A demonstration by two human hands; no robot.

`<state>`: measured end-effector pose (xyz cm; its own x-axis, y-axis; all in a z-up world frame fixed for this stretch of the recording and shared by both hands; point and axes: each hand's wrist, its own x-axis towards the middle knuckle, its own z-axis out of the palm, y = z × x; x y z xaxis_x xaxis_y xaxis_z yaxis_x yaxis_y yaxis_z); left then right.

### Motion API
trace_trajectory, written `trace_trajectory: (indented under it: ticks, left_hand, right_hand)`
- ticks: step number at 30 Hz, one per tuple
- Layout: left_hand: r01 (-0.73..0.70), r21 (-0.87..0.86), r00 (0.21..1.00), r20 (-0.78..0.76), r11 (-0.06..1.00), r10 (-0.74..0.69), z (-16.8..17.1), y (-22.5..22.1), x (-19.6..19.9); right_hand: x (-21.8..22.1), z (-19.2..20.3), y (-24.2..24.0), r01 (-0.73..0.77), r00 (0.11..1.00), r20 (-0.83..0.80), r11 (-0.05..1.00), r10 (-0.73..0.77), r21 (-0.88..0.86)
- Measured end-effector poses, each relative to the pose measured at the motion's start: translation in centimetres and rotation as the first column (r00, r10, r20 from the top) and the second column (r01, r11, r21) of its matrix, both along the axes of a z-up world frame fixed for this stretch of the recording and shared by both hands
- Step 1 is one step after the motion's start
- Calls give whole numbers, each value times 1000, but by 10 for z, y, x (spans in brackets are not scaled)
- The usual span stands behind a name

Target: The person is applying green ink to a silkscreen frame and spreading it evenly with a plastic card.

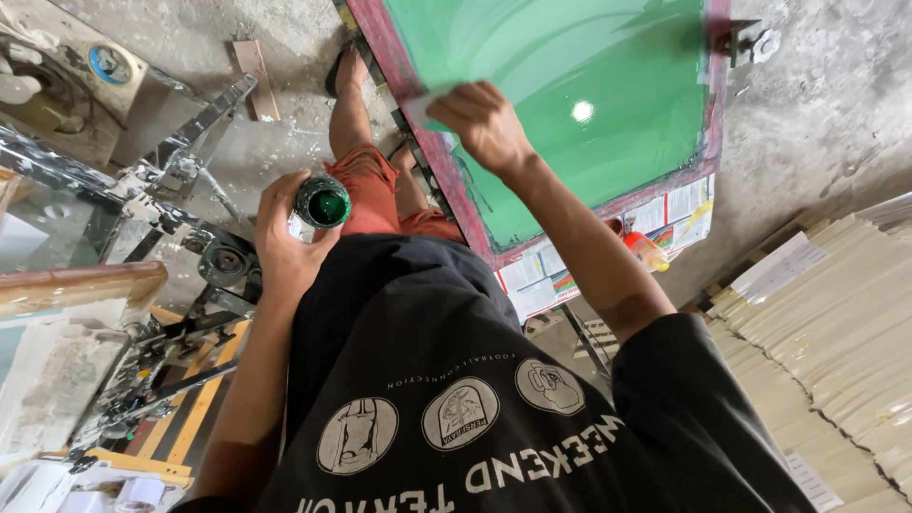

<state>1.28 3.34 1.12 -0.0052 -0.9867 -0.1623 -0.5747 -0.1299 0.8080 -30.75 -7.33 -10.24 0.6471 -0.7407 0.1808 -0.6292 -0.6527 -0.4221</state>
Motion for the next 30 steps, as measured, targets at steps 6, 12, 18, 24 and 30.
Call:
trace_trajectory:
  ticks: [6, 12, 18, 24, 30]
  left_hand:
    - [25, -10, 1000, -5, 1000, -25, -2, 3, 2]
    - [26, -7, 1000, -6, 1000, -26, -9, -4, -2]
    - [50, 1, 999, 13, 999, -50, -10, -14, -2]
    - [29, 20, 999, 23, 999, -30, -8, -14, 3]
    - [32, 27, 999, 28, 999, -32, -13, -11, 7]
  right_hand:
    - [-44, 41, 48, -93, 994, -51, 993, 97, 72]
    - [-100, 32, 29, 420, 890, 70, 868, -451, 264]
    - [-246, -39, -75, 866, 491, 13, 489, -871, 98]
    - [-254, -108, -107, 825, 501, -63, 498, -863, -269]
    - [-63, -60, -50, 719, 652, -68, 643, -756, -264]
